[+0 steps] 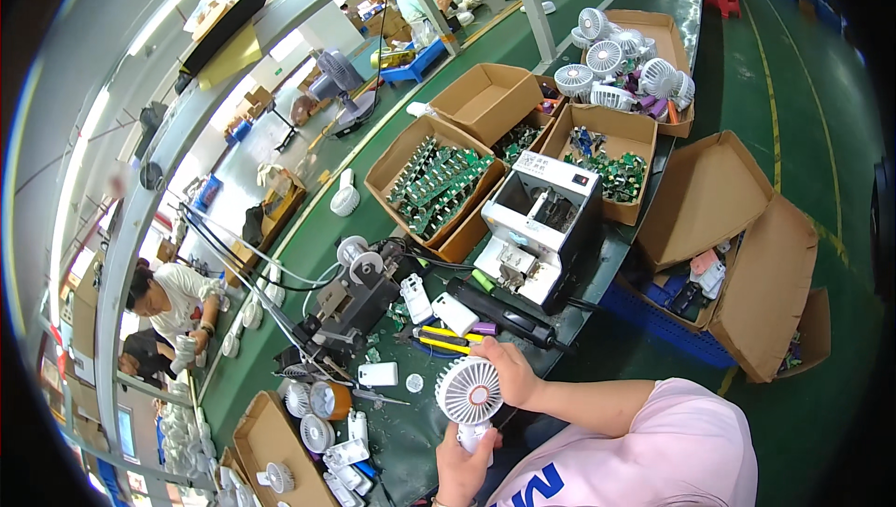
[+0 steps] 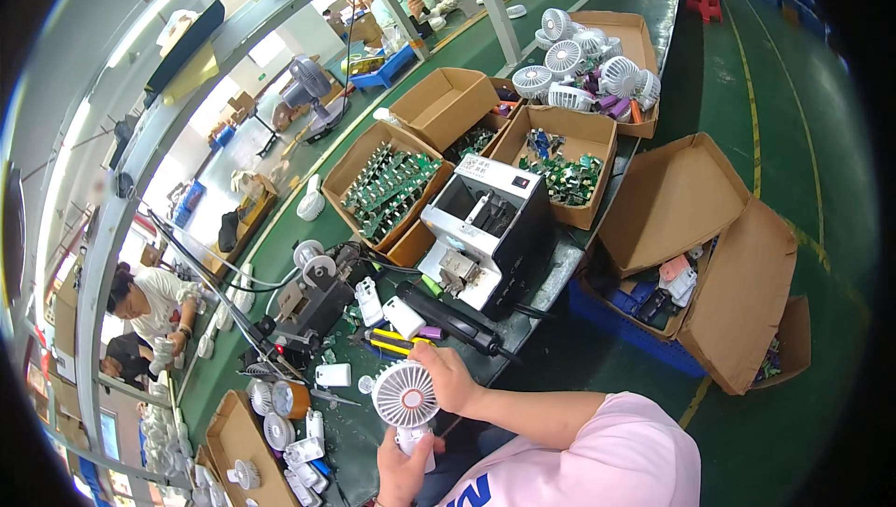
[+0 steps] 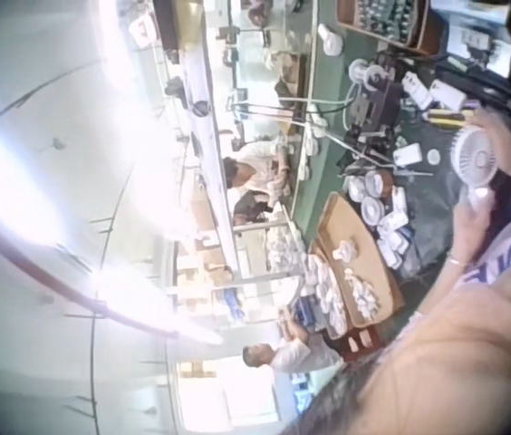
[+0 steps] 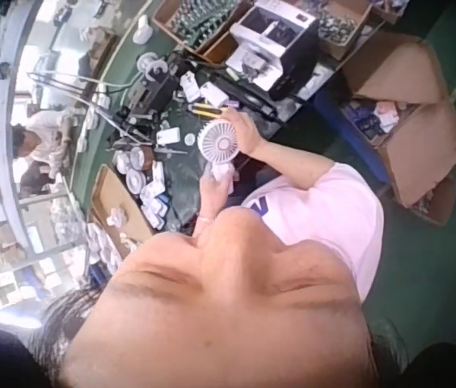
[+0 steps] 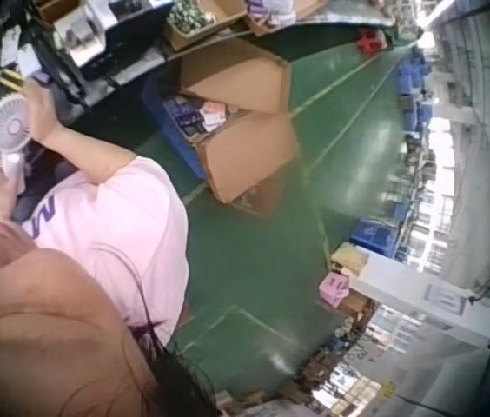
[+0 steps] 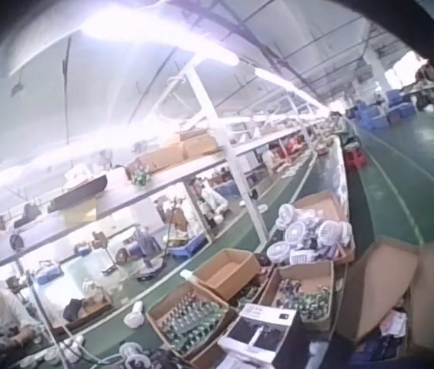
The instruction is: The person assembles portable mini fans by inserting batteries into the handle casings, attaching fan heads and covers by hand, and securing the parts with an electric screwdriver.
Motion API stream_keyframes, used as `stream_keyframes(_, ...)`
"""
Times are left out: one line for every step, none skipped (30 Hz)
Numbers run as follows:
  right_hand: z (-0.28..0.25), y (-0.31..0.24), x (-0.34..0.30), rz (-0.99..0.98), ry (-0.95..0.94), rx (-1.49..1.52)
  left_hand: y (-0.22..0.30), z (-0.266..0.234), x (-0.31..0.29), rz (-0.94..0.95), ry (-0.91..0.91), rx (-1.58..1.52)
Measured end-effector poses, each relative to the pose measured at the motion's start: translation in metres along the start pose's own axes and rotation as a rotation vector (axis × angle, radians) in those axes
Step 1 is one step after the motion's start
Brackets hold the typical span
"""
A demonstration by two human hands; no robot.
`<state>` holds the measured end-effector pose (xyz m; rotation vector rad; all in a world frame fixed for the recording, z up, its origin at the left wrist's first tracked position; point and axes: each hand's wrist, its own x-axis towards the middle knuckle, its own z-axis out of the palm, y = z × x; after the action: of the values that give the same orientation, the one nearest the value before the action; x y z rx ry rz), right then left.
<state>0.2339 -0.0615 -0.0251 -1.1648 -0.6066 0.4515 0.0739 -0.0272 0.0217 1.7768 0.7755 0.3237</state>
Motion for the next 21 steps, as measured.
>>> stream_keyframes(0.000, 0.009, 0.001, 0.053, -0.057, 0.045, -0.002, 0.000, -0.001, -0.108, -0.047, -0.123)
stream_keyframes(0.000, 0.012, 0.003, 0.107, -0.115, 0.089, -0.004, 0.006, -0.004, -0.099, 0.022, -0.198)
stream_keyframes(0.003, 0.015, 0.003, 0.109, -0.086, 0.060, -0.007, 0.006, -0.002, -0.101, 0.020, -0.195)
stream_keyframes(0.002, 0.015, 0.006, 0.117, -0.110, 0.015, -0.010, 0.006, 0.001, -0.073, 0.036, -0.153)
stream_keyframes(-0.002, 0.012, 0.007, 0.132, -0.125, -0.039, -0.013, 0.008, 0.003, -0.052, 0.041, -0.116)
stream_keyframes(-0.001, 0.012, 0.006, 0.078, -0.120, -0.052, -0.014, 0.006, 0.003, -0.045, 0.043, -0.091)
stream_keyframes(-0.003, 0.012, 0.006, 0.048, -0.147, -0.042, -0.015, 0.005, 0.002, -0.054, 0.042, -0.097)
stream_keyframes(-0.006, 0.013, 0.006, 0.019, -0.175, -0.031, -0.014, 0.005, 0.002, -0.083, 0.017, -0.142)
stream_keyframes(-0.007, 0.014, 0.010, -0.040, -0.210, 0.007, -0.013, 0.004, 0.003, -0.106, -0.009, -0.187)
stream_keyframes(-0.008, 0.013, 0.011, -0.036, -0.212, -0.001, -0.013, 0.004, 0.004, -0.111, -0.010, -0.195)
stream_keyframes(-0.010, 0.012, 0.011, -0.001, -0.280, 0.015, -0.014, 0.003, 0.004, -0.114, -0.011, -0.204)
stream_keyframes(-0.010, 0.012, 0.010, 0.034, -0.349, 0.033, -0.015, 0.002, 0.003, -0.105, -0.015, -0.203)
stream_keyframes(-0.012, 0.017, 0.011, 0.052, -0.385, 0.081, -0.017, 0.001, 0.002, -0.095, -0.020, -0.202)
stream_keyframes(-0.013, 0.017, 0.010, 0.070, -0.411, 0.104, -0.021, 0.000, 0.002, -0.114, -0.034, -0.194)
stream_keyframes(-0.014, 0.016, 0.009, 0.087, -0.435, 0.128, -0.028, -0.001, 0.002, -0.117, -0.033, -0.200)
stream_keyframes(-0.014, 0.013, 0.007, 0.075, -0.424, 0.154, -0.035, -0.002, 0.002, -0.077, -0.054, -0.143)
stream_keyframes(-0.015, 0.011, 0.007, 0.054, -0.414, 0.141, -0.041, -0.003, 0.001, -0.036, -0.074, -0.085)
stream_keyframes(-0.017, 0.010, 0.006, 0.035, -0.401, 0.129, -0.024, -0.008, 0.007, -0.060, -0.189, 0.140)
stream_keyframes(-0.019, 0.012, 0.007, 0.041, -0.389, 0.108, -0.025, -0.007, 0.006, -0.065, -0.189, 0.135)
stream_keyframes(-0.019, 0.012, 0.004, 0.045, -0.392, 0.105, -0.026, -0.006, 0.005, -0.073, -0.174, 0.028)
stream_keyframes(-0.018, 0.011, 0.003, 0.013, -0.388, 0.053, -0.027, -0.006, 0.005, -0.078, -0.152, -0.077)
